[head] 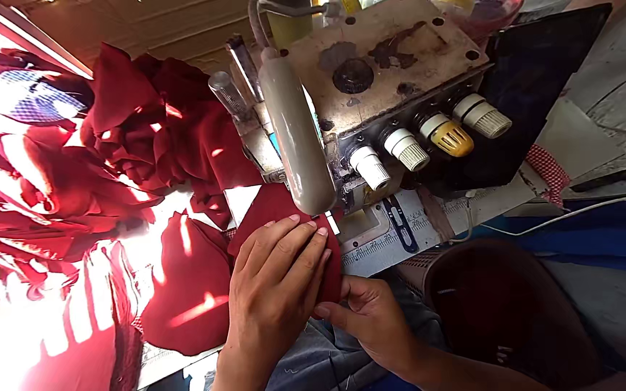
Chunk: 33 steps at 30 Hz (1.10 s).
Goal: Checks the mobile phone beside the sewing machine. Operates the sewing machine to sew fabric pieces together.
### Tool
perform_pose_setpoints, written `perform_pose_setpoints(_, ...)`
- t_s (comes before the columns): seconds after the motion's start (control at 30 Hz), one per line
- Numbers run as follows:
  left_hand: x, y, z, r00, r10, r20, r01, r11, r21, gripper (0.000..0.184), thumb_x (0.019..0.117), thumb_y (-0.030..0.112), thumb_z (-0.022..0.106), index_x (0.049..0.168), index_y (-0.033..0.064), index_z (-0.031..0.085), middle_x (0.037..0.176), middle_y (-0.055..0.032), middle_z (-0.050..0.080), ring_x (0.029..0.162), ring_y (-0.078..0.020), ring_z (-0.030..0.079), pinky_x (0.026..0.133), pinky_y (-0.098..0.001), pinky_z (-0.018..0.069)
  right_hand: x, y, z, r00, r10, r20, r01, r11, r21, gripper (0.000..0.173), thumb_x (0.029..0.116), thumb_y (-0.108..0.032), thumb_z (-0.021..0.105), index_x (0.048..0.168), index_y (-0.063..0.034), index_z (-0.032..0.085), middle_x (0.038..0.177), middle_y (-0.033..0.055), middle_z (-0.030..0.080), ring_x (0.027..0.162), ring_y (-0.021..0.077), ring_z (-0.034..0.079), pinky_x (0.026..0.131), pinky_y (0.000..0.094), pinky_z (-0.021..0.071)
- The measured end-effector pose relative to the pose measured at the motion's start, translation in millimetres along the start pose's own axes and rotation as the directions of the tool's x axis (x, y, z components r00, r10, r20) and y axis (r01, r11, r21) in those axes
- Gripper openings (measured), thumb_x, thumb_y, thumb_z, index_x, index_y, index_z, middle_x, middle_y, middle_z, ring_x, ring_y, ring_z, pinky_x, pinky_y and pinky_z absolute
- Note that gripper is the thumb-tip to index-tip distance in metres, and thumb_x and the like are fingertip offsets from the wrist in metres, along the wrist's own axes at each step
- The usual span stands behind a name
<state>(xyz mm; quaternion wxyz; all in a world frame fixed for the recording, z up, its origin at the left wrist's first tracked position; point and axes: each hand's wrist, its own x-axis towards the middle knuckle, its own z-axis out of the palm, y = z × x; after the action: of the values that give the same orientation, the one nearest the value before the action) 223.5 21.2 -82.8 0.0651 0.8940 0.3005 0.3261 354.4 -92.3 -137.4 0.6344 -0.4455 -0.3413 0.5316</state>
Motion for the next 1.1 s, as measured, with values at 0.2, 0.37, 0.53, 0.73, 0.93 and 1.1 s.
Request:
perform_pose_setpoints(0.2,4,-1,-2,1.0,0.023,-0.002,-0.023,0.999,0.025,0.018,0.0987,0.018,0.067,0.111,0.0121,0.079,0.116,-0.0047,0.076,0.121,-0.0238,0.065,0.107,-0.0428,0.0482,22,-12,-2,1.0,0.003,0.021,-0.003,1.0,0.0,0.012,0.0913,-0.007,0.076,0.089,0.0033,0.069,0.082,0.0076,0.071,0.076,0.0097,0.07,0.071,0.0248,0.0605)
perform_pose_setpoints(0.37,1,-1,-4,0.999,0.032,-0.008,-0.032,0.999,-0.004,0.017,0.0978,0.014,0.067,0.109,0.0104,0.079,0.114,-0.0065,0.076,0.118,-0.0249,0.067,0.106,-0.0422,0.051,34,-18,-4,0.999,0.006,0.035,-0.006,1.0,-0.006,0.012,0.0918,-0.006,0.075,0.088,0.0029,0.067,0.081,0.007,0.07,0.074,0.0085,0.068,0.069,0.0239,0.0585)
perform_pose_setpoints(0.53,-7,-2,-1,0.999,0.015,-0.051,-0.017,0.999,-0.044,0.017,0.0975,0.012,0.066,0.109,0.0089,0.078,0.115,-0.0087,0.076,0.115,-0.0242,0.069,0.105,-0.0412,0.0534,41,-19,-9,0.999,-0.005,0.048,0.005,1.0,0.001,0.01,0.0921,-0.004,0.074,0.091,0.0044,0.067,0.081,0.0071,0.07,0.072,0.0076,0.068,0.068,0.0233,0.0584)
perform_pose_setpoints(0.73,-13,-6,7,0.993,-0.06,-0.099,0.045,0.988,-0.15,0.017,0.0969,0.013,0.068,0.109,0.0108,0.08,0.116,-0.0075,0.075,0.116,-0.0228,0.068,0.107,-0.0404,0.0503,37,-20,-16,0.994,0.061,0.09,-0.064,0.998,0.027,0.015,0.0912,0.002,0.072,0.105,0.0075,0.069,0.092,0.0092,0.072,0.08,0.009,0.07,0.076,0.0252,0.0603)
perform_pose_setpoints(0.93,-14,-6,5,0.99,-0.129,-0.061,0.112,0.968,-0.226,0.016,0.0972,0.017,0.069,0.107,0.0111,0.08,0.118,-0.0047,0.075,0.121,-0.0194,0.065,0.108,-0.0391,0.0499,23,-18,-20,0.979,0.157,0.133,-0.175,0.975,0.137,0.027,0.1074,-0.017,0.052,0.099,0.0003,0.07,0.085,0.0037,0.071,0.078,0.0108,0.069,0.076,0.0307,0.0597)
perform_pose_setpoints(1.1,-11,-4,2,0.992,-0.119,-0.041,0.106,0.965,-0.238,0.017,0.0964,0.012,0.069,0.109,0.0097,0.08,0.122,-0.0041,0.073,0.124,-0.0188,0.063,0.109,-0.0397,0.0499,21,-16,-17,0.969,0.222,0.111,-0.244,0.933,0.266,0.059,0.1136,-0.034,0.026,0.1,0.0039,0.069,0.087,0.0096,0.072,0.078,0.0157,0.071,0.077,0.0333,0.0607)
